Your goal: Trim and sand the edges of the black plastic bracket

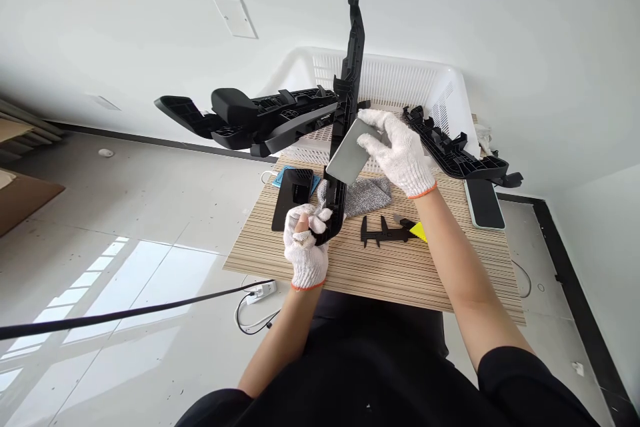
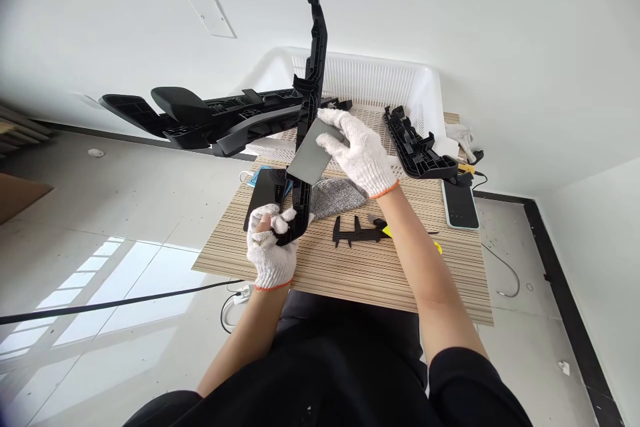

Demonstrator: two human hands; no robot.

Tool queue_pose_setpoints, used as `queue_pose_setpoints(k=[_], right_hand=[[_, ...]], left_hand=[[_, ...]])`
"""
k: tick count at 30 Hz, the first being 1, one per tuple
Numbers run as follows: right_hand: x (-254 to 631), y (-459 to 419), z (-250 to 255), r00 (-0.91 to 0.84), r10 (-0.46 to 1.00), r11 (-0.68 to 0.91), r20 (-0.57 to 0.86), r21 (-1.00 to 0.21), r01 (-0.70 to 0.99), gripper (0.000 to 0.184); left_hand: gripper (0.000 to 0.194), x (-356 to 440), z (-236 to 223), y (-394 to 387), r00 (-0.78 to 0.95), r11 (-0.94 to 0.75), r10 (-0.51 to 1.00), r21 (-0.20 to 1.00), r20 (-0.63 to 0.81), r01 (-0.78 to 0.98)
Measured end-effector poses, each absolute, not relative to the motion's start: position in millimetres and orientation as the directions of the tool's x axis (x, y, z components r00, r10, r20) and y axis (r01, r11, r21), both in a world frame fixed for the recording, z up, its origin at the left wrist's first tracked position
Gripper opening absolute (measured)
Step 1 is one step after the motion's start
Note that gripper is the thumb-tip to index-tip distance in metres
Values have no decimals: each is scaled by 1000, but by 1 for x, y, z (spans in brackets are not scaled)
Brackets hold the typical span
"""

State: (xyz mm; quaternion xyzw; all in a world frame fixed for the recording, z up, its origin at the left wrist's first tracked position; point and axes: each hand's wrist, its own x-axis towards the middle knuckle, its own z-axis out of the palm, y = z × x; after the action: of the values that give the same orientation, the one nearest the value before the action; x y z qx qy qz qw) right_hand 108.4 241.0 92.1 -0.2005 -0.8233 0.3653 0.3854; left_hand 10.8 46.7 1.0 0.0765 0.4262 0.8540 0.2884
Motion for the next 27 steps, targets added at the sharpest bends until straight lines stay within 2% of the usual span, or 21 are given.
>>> queue_pose_setpoints(k=[4, 9, 13, 17, 22, 25, 27], right_hand=[[109, 239, 93, -735, 543, 674, 406, -733, 92, 41], [109, 239, 94, -624, 599, 693, 502, -716, 90, 39], [110, 240, 97, -757, 513, 729, 406, -672, 133, 37], [110, 239, 99, -634, 603, 714, 484, -682, 159, 38], [108, 237, 99, -769, 502, 753, 395, -638, 164, 36], [106, 238, 97, -635, 611, 717, 472, -670, 192, 38], [106, 238, 98, -627, 613, 724, 480, -660, 202, 38]], left_hand=[[41, 10, -1, 46, -826, -462, 550, 779, -123, -423], [41, 10, 0, 46, -828, -468, 549, 777, -118, -421], [41, 11, 1, 46, -821, -458, 557, 780, -121, -426], [41, 10, 0, 47, -828, -469, 547, 775, -122, -424], [40, 10, 1, 47, -827, -453, 548, 786, -126, -420], [40, 10, 1, 46, -829, -446, 543, 790, -134, -420], [41, 10, 1, 46, -831, -432, 538, 799, -143, -418]])
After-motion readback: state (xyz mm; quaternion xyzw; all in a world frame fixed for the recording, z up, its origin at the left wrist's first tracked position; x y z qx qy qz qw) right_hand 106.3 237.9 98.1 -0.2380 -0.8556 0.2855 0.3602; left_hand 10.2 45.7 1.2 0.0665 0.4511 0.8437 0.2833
